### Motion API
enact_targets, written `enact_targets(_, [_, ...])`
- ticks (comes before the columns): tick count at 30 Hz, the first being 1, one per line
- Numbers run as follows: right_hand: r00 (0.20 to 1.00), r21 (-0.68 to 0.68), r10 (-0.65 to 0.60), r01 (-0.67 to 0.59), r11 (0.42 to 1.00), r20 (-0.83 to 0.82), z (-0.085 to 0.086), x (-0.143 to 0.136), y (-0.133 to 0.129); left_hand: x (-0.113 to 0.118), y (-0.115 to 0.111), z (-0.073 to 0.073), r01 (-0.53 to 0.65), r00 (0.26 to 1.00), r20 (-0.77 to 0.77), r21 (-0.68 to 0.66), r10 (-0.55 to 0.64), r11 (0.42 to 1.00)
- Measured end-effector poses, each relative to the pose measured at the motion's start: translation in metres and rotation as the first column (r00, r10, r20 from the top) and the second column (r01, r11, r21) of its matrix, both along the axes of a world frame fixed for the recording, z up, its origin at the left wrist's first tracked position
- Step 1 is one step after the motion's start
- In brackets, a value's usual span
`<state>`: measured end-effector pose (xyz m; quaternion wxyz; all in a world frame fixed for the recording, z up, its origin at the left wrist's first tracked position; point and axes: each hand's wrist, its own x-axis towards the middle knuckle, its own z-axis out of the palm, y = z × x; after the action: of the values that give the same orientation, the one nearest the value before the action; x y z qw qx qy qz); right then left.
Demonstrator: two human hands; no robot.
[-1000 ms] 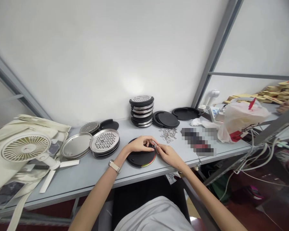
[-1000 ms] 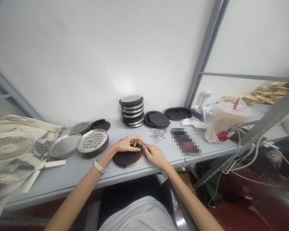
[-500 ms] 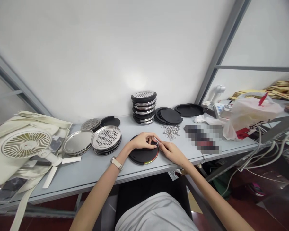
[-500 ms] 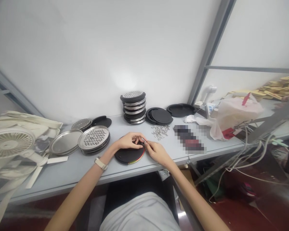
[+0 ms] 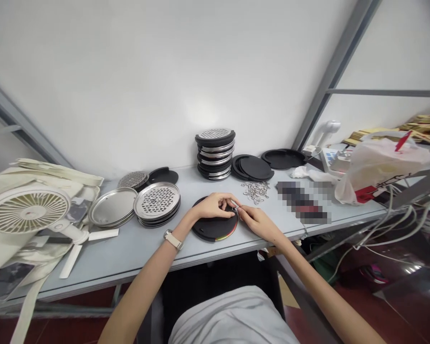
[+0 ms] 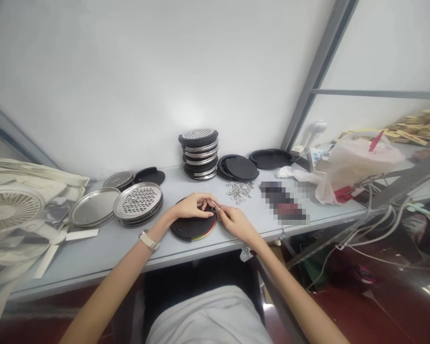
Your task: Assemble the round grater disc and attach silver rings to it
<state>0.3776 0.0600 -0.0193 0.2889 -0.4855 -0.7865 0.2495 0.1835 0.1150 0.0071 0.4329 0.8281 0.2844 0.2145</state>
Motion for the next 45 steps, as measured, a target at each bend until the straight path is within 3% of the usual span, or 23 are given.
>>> enact_targets(17, [0.999,0.020,0.021,-0.021,1.000,-0.025,-0.0053,0.0004,0.0016,0.0011,0.0008,0.0011,0.038,0.999,0.000,0.030,-0.038,0.999])
enact_targets(27, [0.999,0.014,0.006,-0.007,1.000,0.031,-0.0039,-0.0009,0.0004,0.0008,0.0037,-0.0059,0.024,0.999,0.024,0.033,-0.025,0.999])
enact_targets(38, [0.999,0.059,0.017,-0.019,0.998,0.037,-0.0008,-0.0028,-0.0015,0.0005,-0.0017,0.0013,0.033,0.999,0.042,0.000,-0.033,0.999])
enact_targets(45, [0.999,0.061,0.010,-0.013,0.998,0.052,-0.0028,-0.0029,-0.0016,0.0005,0.0010,-0.0020,0.028,0.999,0.028,0.009,-0.028,1.000])
